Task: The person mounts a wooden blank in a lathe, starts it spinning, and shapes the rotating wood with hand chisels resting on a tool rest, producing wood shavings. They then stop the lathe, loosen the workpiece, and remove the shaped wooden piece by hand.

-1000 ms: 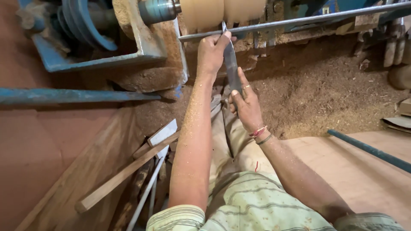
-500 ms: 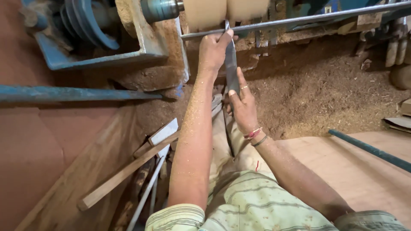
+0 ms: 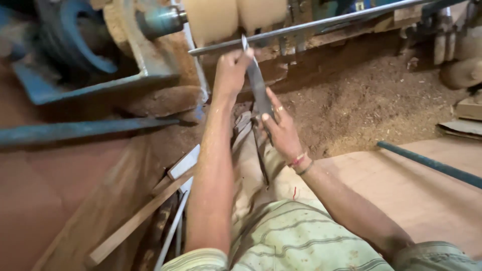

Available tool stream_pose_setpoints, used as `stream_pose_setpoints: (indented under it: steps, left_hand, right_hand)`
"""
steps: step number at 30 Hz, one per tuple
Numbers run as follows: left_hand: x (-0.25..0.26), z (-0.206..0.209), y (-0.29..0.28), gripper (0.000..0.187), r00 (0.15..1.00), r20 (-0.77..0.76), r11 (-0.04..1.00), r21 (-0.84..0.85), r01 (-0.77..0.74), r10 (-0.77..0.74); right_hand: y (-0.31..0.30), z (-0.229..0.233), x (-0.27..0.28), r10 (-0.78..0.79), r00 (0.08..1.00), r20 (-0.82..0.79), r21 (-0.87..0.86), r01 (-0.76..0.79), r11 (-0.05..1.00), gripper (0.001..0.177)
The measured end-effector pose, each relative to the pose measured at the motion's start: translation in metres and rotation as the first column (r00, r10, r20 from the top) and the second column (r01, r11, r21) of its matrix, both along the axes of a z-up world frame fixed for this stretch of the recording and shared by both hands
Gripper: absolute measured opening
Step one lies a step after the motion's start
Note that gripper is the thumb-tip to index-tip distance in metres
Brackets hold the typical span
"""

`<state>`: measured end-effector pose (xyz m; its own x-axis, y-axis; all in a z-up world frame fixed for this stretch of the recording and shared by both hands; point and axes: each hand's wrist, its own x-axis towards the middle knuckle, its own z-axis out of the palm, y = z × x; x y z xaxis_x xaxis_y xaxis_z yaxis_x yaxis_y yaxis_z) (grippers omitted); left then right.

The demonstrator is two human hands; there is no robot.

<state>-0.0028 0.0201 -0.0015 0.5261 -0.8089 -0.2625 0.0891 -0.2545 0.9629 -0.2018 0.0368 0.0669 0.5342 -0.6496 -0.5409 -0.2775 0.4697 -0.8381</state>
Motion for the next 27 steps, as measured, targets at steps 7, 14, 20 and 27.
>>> stream_pose_setpoints:
  steps: [7, 14, 20, 27]
  left_hand:
    - [-0.053, -0.077, 0.159, 0.037, 0.993, -0.100, 0.929, 0.357, 0.099, -0.067]
    - [-0.092, -0.122, 0.305, 0.046, 0.996, -0.054, 0.672, 0.735, 0.090, -0.073]
    - [-0.100, -0.105, 0.293, 0.038, 0.996, -0.070, 0.697, 0.712, 0.090, -0.057]
    - [-0.115, -0.131, 0.271, 0.041, 0.982, -0.055, 0.693, 0.701, 0.168, -0.183]
  right_hand:
    - [-0.019, -0.072, -0.077, -0.025, 0.921, -0.390, 0.027, 0.039, 0.999, 0.034]
    - [-0.175, -0.221, -0.012, -0.175, 0.957, -0.233, -0.723, -0.050, 0.689, 0.021]
    - [-0.220, -0.260, -0.012, -0.263, 0.873, -0.411, -0.559, -0.013, 0.829, 0.022]
    - [-0.161, -0.159, -0.053, -0.242, 0.895, -0.374, -0.377, 0.091, 0.922, 0.038]
